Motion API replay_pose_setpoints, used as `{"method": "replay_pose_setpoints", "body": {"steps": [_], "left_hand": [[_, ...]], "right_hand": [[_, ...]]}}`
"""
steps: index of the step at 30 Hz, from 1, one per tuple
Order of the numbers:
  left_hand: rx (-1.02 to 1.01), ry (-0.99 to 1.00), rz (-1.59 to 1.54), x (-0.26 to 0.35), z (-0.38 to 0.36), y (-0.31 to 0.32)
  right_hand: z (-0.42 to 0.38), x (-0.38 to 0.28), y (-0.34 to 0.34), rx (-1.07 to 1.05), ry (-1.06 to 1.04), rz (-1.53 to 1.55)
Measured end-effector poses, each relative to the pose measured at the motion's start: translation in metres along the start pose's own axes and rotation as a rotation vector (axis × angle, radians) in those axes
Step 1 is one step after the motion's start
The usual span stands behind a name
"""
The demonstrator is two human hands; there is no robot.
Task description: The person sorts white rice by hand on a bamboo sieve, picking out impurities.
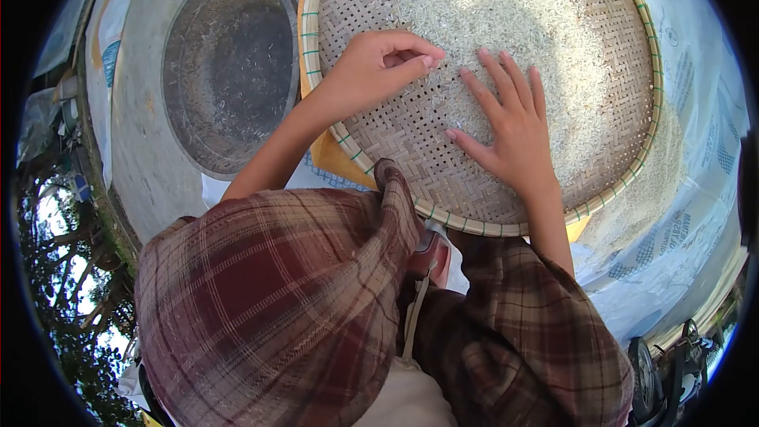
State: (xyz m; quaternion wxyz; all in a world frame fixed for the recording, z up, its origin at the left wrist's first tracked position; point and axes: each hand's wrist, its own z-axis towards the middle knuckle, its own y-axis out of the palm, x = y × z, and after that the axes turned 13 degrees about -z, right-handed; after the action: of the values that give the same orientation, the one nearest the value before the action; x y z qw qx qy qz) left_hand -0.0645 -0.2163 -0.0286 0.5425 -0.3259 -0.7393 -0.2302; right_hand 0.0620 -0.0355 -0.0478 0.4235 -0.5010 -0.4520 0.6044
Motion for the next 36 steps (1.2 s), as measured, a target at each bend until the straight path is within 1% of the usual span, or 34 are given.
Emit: {"method": "replay_pose_setpoints", "body": {"steps": [3,7,9,10,11,12,13,15,16,18,21,25,28,30,33,34,36], "left_hand": [[0.001,-0.039,0.011,0.002,-0.001,-0.002],[0.0,-0.006,0.08,0.002,-0.001,-0.002],[-0.073,0.203,0.369,0.004,-0.001,-0.001],[-0.072,0.203,0.37,0.004,-0.002,0.001],[-0.098,0.243,0.438,0.004,-0.002,0.004],[-0.124,0.283,0.506,0.003,-0.002,0.006],[-0.124,0.283,0.506,0.002,-0.001,0.007],[-0.147,0.447,0.682,-0.001,0.001,0.008],[-0.146,0.447,0.682,-0.002,0.002,0.008],[-0.195,0.513,0.725,-0.001,0.003,0.009],[-0.182,0.545,0.71,-0.002,0.002,0.01],[-0.199,0.534,0.717,-0.002,0.002,0.01],[-0.2,0.567,0.76,0.0,0.001,0.012],[-0.265,0.608,0.927,0.003,0.001,0.014],[-0.242,0.647,0.957,0.001,0.002,0.014],[-0.243,0.646,0.956,0.001,0.002,0.013],[-0.111,0.542,0.672,0.003,0.001,0.01]], "right_hand": [[-0.001,0.003,0.001,0.021,0.012,0.017],[-0.002,0.002,-0.002,0.046,0.024,0.06],[-0.001,-0.002,-0.002,0.061,0.015,0.077],[0.0,-0.004,-0.001,0.056,-0.021,0.07],[0.0,-0.005,0.0,0.051,-0.057,0.062],[0.0,-0.005,0.0,0.051,-0.057,0.062],[0.0,-0.005,0.001,0.038,-0.061,0.045],[0.0,-0.005,0.002,0.024,-0.066,0.027],[0.0,-0.005,0.002,0.013,-0.05,0.012],[0.0,-0.004,0.002,0.002,-0.033,-0.003],[0.0,-0.002,0.002,0.012,-0.029,-0.007],[0.0,-0.001,0.002,0.038,-0.008,0.028],[0.0,0.0,0.002,0.056,0.006,0.041],[0.0,0.0,0.002,0.062,0.009,0.041],[0.001,0.0,0.002,0.067,0.011,0.046],[0.001,0.001,0.002,0.084,0.025,0.065],[0.0,0.003,0.001,0.099,0.041,0.082]]}}
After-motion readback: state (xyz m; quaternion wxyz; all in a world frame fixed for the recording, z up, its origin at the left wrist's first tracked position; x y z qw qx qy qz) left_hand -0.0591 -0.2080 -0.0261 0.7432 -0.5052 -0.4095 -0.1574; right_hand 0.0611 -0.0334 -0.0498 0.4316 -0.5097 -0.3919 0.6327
